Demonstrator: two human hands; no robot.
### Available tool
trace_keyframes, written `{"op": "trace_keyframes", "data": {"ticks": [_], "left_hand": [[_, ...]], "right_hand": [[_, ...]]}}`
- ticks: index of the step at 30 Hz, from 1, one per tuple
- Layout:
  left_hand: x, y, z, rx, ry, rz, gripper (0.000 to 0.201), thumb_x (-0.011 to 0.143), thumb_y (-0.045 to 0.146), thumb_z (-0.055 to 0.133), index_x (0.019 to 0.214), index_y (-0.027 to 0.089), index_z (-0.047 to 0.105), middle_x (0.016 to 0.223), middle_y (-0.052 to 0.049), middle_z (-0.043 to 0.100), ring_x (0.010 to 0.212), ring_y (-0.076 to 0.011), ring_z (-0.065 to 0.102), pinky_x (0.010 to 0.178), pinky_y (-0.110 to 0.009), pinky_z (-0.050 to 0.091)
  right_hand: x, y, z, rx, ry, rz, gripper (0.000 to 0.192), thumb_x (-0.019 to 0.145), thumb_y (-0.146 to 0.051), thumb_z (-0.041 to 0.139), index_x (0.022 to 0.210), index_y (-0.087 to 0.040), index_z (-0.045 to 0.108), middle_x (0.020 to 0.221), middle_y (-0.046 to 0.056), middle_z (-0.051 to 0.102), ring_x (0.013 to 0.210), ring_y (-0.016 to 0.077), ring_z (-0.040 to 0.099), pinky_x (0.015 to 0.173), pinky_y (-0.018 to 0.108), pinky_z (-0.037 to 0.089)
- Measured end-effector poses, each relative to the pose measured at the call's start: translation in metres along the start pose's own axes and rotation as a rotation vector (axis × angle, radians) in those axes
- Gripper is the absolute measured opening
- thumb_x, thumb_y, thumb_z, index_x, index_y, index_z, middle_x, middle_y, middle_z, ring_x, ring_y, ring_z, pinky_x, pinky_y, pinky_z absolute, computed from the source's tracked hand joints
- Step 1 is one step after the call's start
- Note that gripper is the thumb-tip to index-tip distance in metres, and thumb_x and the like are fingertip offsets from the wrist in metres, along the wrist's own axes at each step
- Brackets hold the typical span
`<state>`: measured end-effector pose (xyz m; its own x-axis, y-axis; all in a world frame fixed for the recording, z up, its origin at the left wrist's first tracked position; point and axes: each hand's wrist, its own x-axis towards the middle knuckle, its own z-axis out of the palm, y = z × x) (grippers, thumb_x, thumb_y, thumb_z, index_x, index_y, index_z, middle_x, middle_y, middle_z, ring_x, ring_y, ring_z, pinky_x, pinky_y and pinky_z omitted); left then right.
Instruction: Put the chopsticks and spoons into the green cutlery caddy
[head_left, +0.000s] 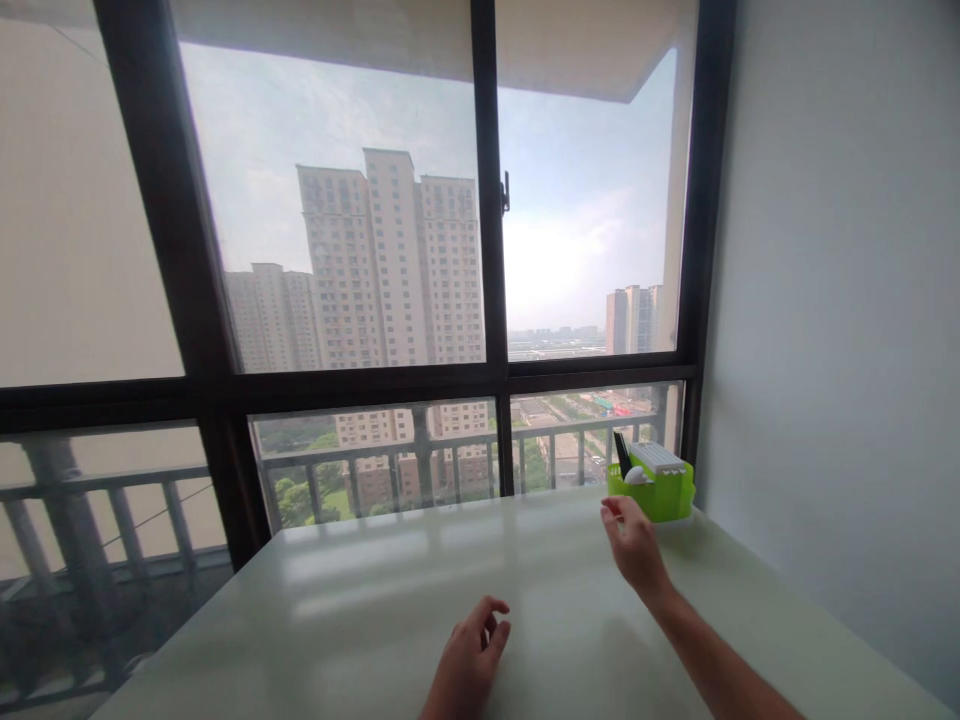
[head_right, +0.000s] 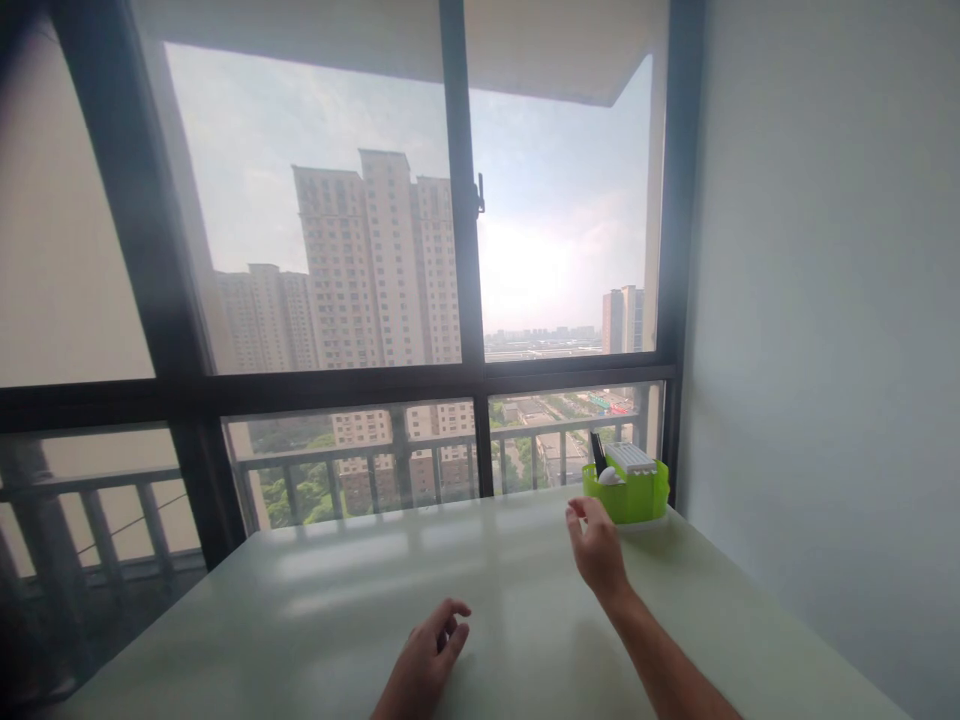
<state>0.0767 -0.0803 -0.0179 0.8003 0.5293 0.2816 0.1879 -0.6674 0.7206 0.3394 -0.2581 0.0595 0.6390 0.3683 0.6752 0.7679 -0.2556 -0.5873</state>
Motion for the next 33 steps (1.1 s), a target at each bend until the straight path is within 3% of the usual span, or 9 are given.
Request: {"op": "trace_keyframes", "data": {"ticks": [2,3,5,6,8,11,15,33], "left_hand": [[-0.001,0.001,-0.003,-0.049,0.034,0.052,0.049,0.095,0.055,0.05,0.133,0.026,0.06,0.105,-0.005,0.07,0.082,-0.018,0.064,0.077,-0.027,0.05],[-0.002,0.001,-0.005,-0.071,0.043,0.087,0.055,0.094,0.058,0.052,0.14,0.027,0.055,0.118,-0.007,0.068,0.093,-0.0199,0.065,0.083,-0.029,0.052],[-0.004,0.001,-0.008,-0.092,0.038,0.156,0.062,0.092,0.059,0.057,0.146,0.03,0.052,0.139,-0.01,0.061,0.119,-0.0249,0.061,0.098,-0.033,0.052],[-0.004,0.0,-0.008,-0.095,0.023,0.186,0.063,0.091,0.059,0.059,0.146,0.03,0.053,0.144,-0.01,0.058,0.128,-0.0266,0.056,0.106,-0.035,0.048],[-0.006,0.0,-0.008,-0.098,-0.028,0.235,0.063,0.088,0.059,0.065,0.144,0.031,0.056,0.148,-0.008,0.057,0.137,-0.0279,0.051,0.117,-0.037,0.041],[-0.005,-0.001,-0.003,-0.12,-0.109,0.259,0.063,0.084,0.055,0.071,0.142,0.033,0.059,0.145,-0.006,0.061,0.134,-0.0267,0.054,0.118,-0.035,0.04],[-0.001,-0.003,0.001,-0.142,-0.108,0.221,0.053,0.086,0.05,0.07,0.136,0.033,0.064,0.139,-0.004,0.066,0.13,-0.0249,0.059,0.116,-0.033,0.043],[-0.001,0.006,-0.008,-0.255,-0.104,0.146,0.046,0.092,0.049,0.063,0.133,0.03,0.067,0.135,-0.003,0.07,0.123,-0.0222,0.065,0.107,-0.028,0.05]], "right_hand": [[-0.044,-0.036,0.033,0.145,-0.42,-0.082,0.032,0.098,-0.041,0.047,0.089,-0.022,0.071,0.086,0.006,0.073,0.083,0.0227,0.067,0.083,0.035,0.052],[-0.064,-0.05,0.049,0.186,-0.541,-0.161,0.028,0.096,-0.039,0.052,0.084,-0.023,0.073,0.086,0.004,0.073,0.085,0.0219,0.067,0.089,0.035,0.051],[-0.094,-0.072,0.072,0.252,-0.631,-0.284,0.018,0.09,-0.033,0.06,0.086,-0.025,0.076,0.093,0.003,0.075,0.095,0.0223,0.067,0.096,0.034,0.049],[-0.104,-0.078,0.08,0.27,-0.64,-0.338,0.014,0.087,-0.031,0.064,0.091,-0.026,0.077,0.1,0.004,0.076,0.102,0.0233,0.066,0.1,0.034,0.048],[-0.116,-0.083,0.086,0.287,-0.653,-0.419,0.028,0.08,-0.029,0.069,0.108,-0.027,0.075,0.117,0.005,0.074,0.115,0.0249,0.063,0.107,0.034,0.045],[-0.119,-0.08,0.081,0.277,-0.702,-0.468,0.047,0.076,-0.028,0.07,0.124,-0.028,0.07,0.131,0.005,0.068,0.122,0.0251,0.061,0.11,0.033,0.043],[-0.114,-0.08,0.071,0.25,-0.682,-0.46,0.052,0.078,-0.026,0.07,0.13,-0.029,0.065,0.135,0.004,0.066,0.123,0.0227,0.06,0.109,0.03,0.044],[-0.111,-0.08,0.076,0.242,-0.62,-0.48,0.024,0.089,-0.037,0.068,0.111,-0.028,0.069,0.112,0.001,0.073,0.104,0.0187,0.067,0.096,0.026,0.05]]}}
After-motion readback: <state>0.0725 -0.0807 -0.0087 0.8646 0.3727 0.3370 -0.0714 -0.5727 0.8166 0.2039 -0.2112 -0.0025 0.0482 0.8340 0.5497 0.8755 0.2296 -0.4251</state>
